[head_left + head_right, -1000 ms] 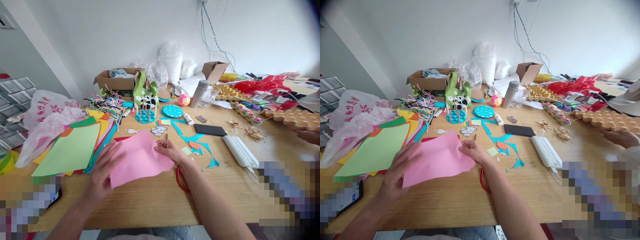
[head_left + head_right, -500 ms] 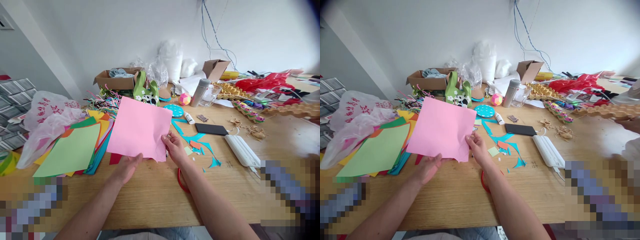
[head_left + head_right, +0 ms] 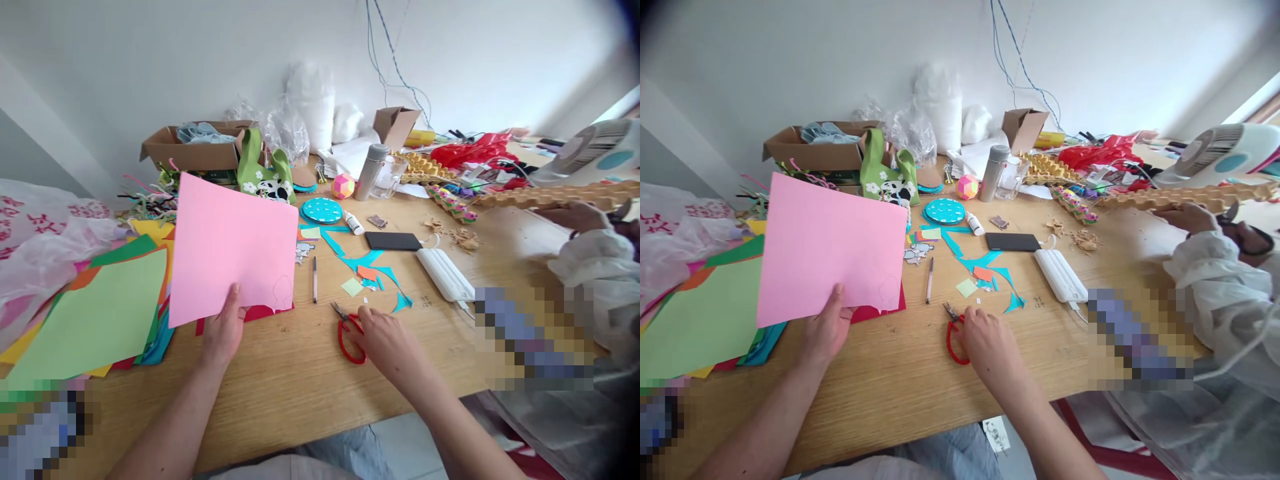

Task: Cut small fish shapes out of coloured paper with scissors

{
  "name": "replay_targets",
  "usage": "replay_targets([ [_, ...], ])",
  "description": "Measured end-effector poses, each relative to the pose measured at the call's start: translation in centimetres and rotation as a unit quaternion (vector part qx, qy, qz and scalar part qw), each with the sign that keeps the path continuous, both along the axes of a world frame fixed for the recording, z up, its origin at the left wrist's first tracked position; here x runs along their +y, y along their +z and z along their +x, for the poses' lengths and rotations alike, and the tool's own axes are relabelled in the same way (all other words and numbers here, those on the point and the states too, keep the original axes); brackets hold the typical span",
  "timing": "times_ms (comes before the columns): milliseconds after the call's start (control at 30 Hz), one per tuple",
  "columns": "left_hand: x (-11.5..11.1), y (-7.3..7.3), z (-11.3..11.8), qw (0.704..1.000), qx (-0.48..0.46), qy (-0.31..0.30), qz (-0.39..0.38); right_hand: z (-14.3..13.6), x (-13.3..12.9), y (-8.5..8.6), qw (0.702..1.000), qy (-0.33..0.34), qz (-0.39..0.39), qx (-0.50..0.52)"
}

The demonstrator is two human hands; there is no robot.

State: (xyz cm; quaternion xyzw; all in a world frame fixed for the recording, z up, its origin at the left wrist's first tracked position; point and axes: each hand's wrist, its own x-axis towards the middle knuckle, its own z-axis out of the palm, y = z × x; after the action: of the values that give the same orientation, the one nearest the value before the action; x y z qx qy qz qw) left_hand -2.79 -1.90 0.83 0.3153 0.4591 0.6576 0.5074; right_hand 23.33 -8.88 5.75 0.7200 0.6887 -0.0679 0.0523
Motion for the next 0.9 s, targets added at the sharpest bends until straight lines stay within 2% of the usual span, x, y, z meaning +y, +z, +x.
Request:
replay_targets([
  [133,-0.1,1.0,0.4,0.999,-0.022,-0.021,0.010,0.3,-2.3,-3.1,0.999,0.023,0.031,-0.006],
  [200,-0.3,1.4,0.7,0.998,-0.049,-0.035,0.016,0.5,-2.8,-4.0,0.998,0.025,0.061,0.015],
  [267,-0.5,1.7,0.9,0.995,-0.083,-0.043,0.030,0.7,-3.2,-4.2,0.995,0.013,0.072,0.074],
  [333,-0.5,2.0,0.9,0.992,-0.109,-0.039,0.044,0.6,-3.6,-3.4,0.981,0.011,0.055,0.183],
  [433,-0.3,2.2,0.6,0.990,-0.131,-0.033,0.044,-0.6,-3.2,-1.0,0.921,0.068,-0.028,0.382],
  [533,0.2,2.5,0.0,0.988,-0.147,-0.020,0.046,-3.6,-1.3,1.5,0.824,0.120,-0.077,0.549],
  [600,0.5,2.8,-0.5,0.986,-0.151,0.003,0.065,-6.4,0.5,2.3,0.761,0.139,-0.108,0.624],
  [667,0.7,3.2,-1.0,0.984,-0.153,0.016,0.085,-9.2,2.1,2.3,0.733,0.166,-0.125,0.648],
  [733,0.8,3.6,-1.4,0.983,-0.161,0.017,0.088,-11.5,3.3,1.3,0.731,0.181,-0.132,0.645],
  [800,0.9,3.8,-1.6,0.982,-0.167,0.025,0.081,-13.1,3.8,-0.2,0.748,0.183,-0.103,0.629],
  [900,0.9,3.9,-1.7,0.982,-0.158,0.064,0.078,-13.9,3.8,-2.3,0.780,0.164,-0.086,0.598],
])
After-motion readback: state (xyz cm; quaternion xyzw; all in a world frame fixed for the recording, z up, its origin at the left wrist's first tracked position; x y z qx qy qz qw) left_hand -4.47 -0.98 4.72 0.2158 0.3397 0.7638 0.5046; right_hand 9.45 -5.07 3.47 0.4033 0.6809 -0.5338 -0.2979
